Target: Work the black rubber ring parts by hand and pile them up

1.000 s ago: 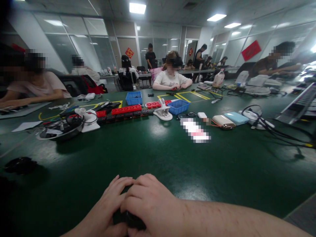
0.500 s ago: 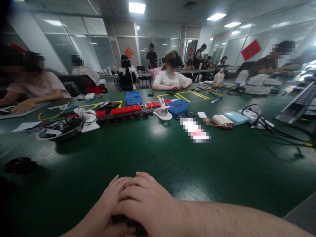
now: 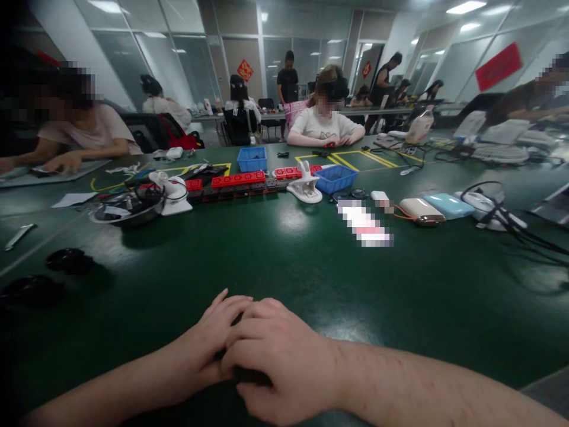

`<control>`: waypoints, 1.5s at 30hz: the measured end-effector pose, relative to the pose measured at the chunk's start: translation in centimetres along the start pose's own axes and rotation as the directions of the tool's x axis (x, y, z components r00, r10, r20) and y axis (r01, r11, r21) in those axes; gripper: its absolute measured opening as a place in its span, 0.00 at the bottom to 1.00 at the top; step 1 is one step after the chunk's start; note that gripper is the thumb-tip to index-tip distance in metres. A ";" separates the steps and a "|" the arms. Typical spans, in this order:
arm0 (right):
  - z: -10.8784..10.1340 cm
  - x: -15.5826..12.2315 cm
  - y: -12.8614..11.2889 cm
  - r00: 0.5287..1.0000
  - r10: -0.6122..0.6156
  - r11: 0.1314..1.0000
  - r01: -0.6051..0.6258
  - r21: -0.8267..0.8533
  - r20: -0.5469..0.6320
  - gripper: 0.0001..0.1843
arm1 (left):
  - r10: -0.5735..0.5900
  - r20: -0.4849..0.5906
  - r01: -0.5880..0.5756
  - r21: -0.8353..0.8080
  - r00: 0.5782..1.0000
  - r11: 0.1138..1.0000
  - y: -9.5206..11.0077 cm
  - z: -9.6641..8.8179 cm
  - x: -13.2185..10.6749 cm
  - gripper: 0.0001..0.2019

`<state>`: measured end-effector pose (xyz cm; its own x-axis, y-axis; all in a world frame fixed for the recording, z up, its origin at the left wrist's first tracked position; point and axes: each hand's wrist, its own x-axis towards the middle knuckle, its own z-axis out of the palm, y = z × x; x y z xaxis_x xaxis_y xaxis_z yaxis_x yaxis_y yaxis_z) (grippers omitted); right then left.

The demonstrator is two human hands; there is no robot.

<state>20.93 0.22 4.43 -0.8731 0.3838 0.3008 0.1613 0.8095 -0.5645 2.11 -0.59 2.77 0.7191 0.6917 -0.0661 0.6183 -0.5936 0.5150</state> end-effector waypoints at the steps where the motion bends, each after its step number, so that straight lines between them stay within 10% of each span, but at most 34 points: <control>1: -0.1 0.0 -0.1 0.999 -0.044 0.999 0.044 0.029 0.014 0.11 | 0.001 0.019 -0.001 -0.002 1.000 1.000 0.0 -0.2 0.0 0.15; 10: 0.2 0.1 -0.2 0.991 -0.132 0.985 0.135 0.107 -0.038 0.20 | 0.023 0.103 -0.015 -0.085 0.994 0.996 -0.4 -1.1 -0.5 0.31; 15: -0.9 0.0 -0.6 0.972 0.060 0.997 -0.069 -0.028 -0.225 0.15 | -0.166 -0.107 0.149 -0.157 0.980 0.976 0.7 0.6 -1.2 0.46; 20: -0.5 0.0 -1.6 0.928 0.330 0.892 -0.367 -0.263 -0.175 0.27 | -0.304 -0.341 0.304 -0.055 0.890 0.951 3.1 3.2 -0.5 0.40; 25: 0.1 0.1 -2.1 0.929 0.346 0.863 -0.370 -0.344 -0.132 0.21 | -0.206 -0.404 0.239 0.032 0.891 0.971 3.3 3.1 0.0 0.23; 30: -1.1 -0.1 -1.9 0.991 0.133 0.960 -0.128 -0.250 0.002 0.15 | -0.012 -0.225 0.001 -0.046 0.974 0.999 1.0 1.2 0.1 0.24; 34: -0.8 -0.1 -1.6 0.999 0.028 0.987 -0.020 -0.158 0.046 0.14 | -0.022 -0.072 0.022 0.002 0.997 1.000 -0.6 0.2 0.4 0.28; 45: -0.6 0.1 -2.1 0.953 0.247 0.945 -0.277 -0.172 -0.175 0.27 | -0.150 -0.219 0.139 -0.068 0.964 0.988 0.3 1.4 -1.0 0.52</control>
<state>20.77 -1.17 6.16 -0.7115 0.6437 0.2818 0.4734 0.7355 -0.4848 1.98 -2.04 1.79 0.5306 0.8464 0.0463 0.6891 -0.4625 0.5579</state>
